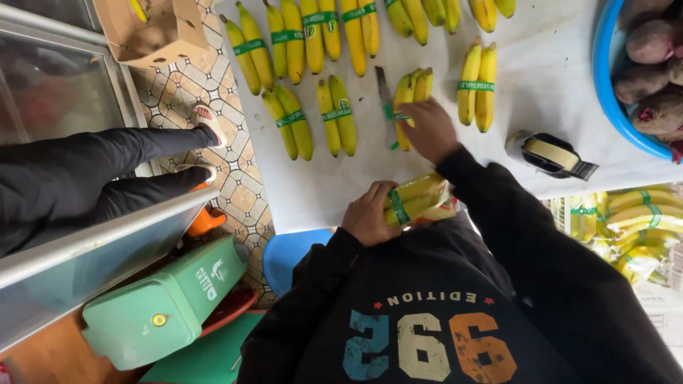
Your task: The person is individually wrapping bunches of bananas in plastic sleeves and sealing them using a tape dispenser at a workstation.
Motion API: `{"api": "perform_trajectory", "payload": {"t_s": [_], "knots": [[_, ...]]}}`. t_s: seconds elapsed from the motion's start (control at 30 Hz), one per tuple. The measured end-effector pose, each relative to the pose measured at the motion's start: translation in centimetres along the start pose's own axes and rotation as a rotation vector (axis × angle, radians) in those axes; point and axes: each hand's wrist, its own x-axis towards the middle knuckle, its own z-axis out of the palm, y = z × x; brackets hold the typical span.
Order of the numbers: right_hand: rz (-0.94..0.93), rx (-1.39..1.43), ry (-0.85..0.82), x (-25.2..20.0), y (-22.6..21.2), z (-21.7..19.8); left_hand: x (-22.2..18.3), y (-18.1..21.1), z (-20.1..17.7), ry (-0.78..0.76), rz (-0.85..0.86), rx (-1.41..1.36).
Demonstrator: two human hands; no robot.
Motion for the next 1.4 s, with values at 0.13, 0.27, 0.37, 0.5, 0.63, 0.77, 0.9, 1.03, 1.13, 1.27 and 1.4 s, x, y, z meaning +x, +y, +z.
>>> {"api": "perform_trajectory", "payload": {"t_s": [0.13,0.27,0.37,0.5,0.63,0.77,0.9,1.03,1.13,1.27,1.4], "knots": [[-0.038,-0.666,-0.203,6.2,3.6,11.2,-0.2,1.6,-1.1,-0.033,-0.067,0.013],[0.108,-0.803,-0.454,9.8,4.6,16.3,0.6,0.3,-2.4,-0.099,-0.246,-0.063],[0.183,-0.746,-0.473,9.2,2.0,14.0,-0.1,0.6,-3.5,-0.131,-0.209,-0.102],[0.294,-0.4,-0.37,7.6,0.0,10.8,0.2,0.2,-3.7,-0.168,-0.113,-0.137],[0.334,-0.409,-0.274,5.6,3.2,10.4,2.2,-2.3,-2.8,-0.293,-0.195,-0.123],[-0.194,-0.291,0.158,0.0,0.6,-0.4,4.5,-4.4,-2.4,-0.234,-0.068,-0.174],[-0.107,0.036,0.214,-8.6,-5.8,-13.0,4.7,-2.8,-5.2,-0.321,-0.042,-0.297],[-0.104,-0.231,0.171,-18.0,-4.0,-11.9,6.5,-5.3,-4.5,-0.326,-0.018,-0.3],[-0.198,-0.453,0.113,-21.0,-3.9,-7.9,8.0,-8.3,-3.7,-0.298,0.095,-0.253],[-0.274,-0.437,-0.031,-20.4,-5.2,-3.6,9.7,-9.3,-4.5,-0.35,0.186,-0.21],[-0.393,-0.544,0.107,-18.1,-4.9,0.0,10.5,-8.5,-5.5,-0.358,0.202,-0.18]]}}
